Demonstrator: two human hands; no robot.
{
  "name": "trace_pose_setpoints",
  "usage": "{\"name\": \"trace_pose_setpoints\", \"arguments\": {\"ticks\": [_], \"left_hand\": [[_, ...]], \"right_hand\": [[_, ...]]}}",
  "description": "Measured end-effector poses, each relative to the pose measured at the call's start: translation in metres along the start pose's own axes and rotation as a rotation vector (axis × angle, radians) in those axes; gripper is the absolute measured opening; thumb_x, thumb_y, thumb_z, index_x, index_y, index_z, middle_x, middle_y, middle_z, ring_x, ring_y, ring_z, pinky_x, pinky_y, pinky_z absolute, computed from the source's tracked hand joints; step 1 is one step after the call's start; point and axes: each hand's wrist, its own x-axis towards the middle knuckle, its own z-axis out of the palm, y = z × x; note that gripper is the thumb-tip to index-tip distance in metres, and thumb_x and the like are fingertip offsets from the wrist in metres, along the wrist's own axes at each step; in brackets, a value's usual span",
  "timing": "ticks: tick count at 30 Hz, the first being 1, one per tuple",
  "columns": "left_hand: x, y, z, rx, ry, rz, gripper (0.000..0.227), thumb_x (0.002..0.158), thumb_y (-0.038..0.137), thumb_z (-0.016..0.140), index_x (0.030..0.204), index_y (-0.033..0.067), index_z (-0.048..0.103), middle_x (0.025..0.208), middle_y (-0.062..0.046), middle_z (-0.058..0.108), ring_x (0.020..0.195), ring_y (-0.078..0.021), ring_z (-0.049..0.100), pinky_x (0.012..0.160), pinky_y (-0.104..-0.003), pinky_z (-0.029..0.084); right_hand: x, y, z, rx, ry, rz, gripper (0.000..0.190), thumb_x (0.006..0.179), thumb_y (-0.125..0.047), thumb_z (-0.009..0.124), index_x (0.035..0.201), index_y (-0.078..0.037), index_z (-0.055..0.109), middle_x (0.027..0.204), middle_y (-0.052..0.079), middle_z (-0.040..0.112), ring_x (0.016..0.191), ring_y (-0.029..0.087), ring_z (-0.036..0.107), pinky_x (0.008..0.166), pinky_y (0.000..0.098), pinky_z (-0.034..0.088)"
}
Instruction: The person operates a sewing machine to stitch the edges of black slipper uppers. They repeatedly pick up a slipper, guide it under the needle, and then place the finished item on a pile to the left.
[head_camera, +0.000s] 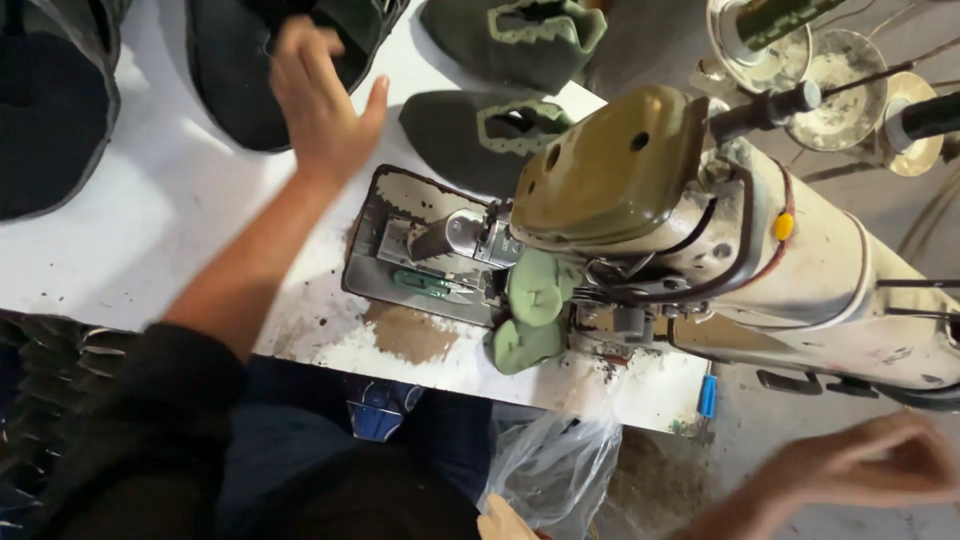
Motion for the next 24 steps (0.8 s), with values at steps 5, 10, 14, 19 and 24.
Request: {"name": "trace_pose_setpoints", "arguments": {"ticks": [5,10,14,19,24], "left_hand": [[0.049,-0.071,0.028,0.208,-0.198,0.194,0.098,0.090,0.057,0.077,0.145,-0.0172,0.044,0.142,-0.036,0.047,0.134,-0.0481,0.039,0.115,-0.058,0.022],[0.026,-0.061,0.029,0.325,-0.398,0.148,0.088,0.096,0.057,0.069,0.133,-0.0212,0.052,0.136,-0.035,0.055,0.133,-0.0472,0.041,0.121,-0.061,0.017],[-0.028,-0.045,-0.009,0.325,-0.264,0.162,0.090,0.094,0.054,0.068,0.140,-0.0218,0.048,0.138,-0.034,0.055,0.136,-0.0450,0.042,0.123,-0.059,0.017],[-0.084,-0.025,-0.073,0.338,-0.241,0.106,0.103,0.092,0.056,0.073,0.151,-0.0206,0.039,0.149,-0.034,0.050,0.140,-0.0444,0.041,0.123,-0.059,0.018],[-0.117,-0.006,-0.138,0.200,-0.207,0.111,0.095,0.093,0.064,0.071,0.153,-0.0038,0.045,0.157,-0.033,0.039,0.144,-0.0520,0.034,0.121,-0.063,0.022]], "right_hand": [[-0.110,-0.092,0.025,0.227,-0.244,0.070,0.020,0.109,-0.008,0.065,0.122,0.003,0.054,0.120,0.015,0.060,0.108,0.022,0.058,0.097,0.0334,0.050],[-0.157,-0.173,0.052,0.135,-0.761,0.462,0.029,0.093,-0.020,0.078,0.110,-0.001,0.065,0.103,0.012,0.064,0.091,0.022,0.062,0.083,0.0353,0.051],[-0.162,-0.193,0.072,0.217,-0.849,0.500,0.045,0.090,-0.026,0.079,0.126,-0.003,0.065,0.113,0.012,0.069,0.098,0.023,0.065,0.082,0.0359,0.053],[-0.157,-0.219,0.098,0.005,-0.937,0.271,0.065,0.081,-0.036,0.088,0.131,-0.003,0.062,0.120,0.023,0.063,0.112,0.040,0.060,0.092,0.0485,0.051],[-0.188,-0.218,0.123,0.104,-0.808,-0.027,0.064,0.080,-0.028,0.082,0.132,0.000,0.059,0.135,0.031,0.055,0.122,0.050,0.053,0.102,0.0526,0.045]]}}
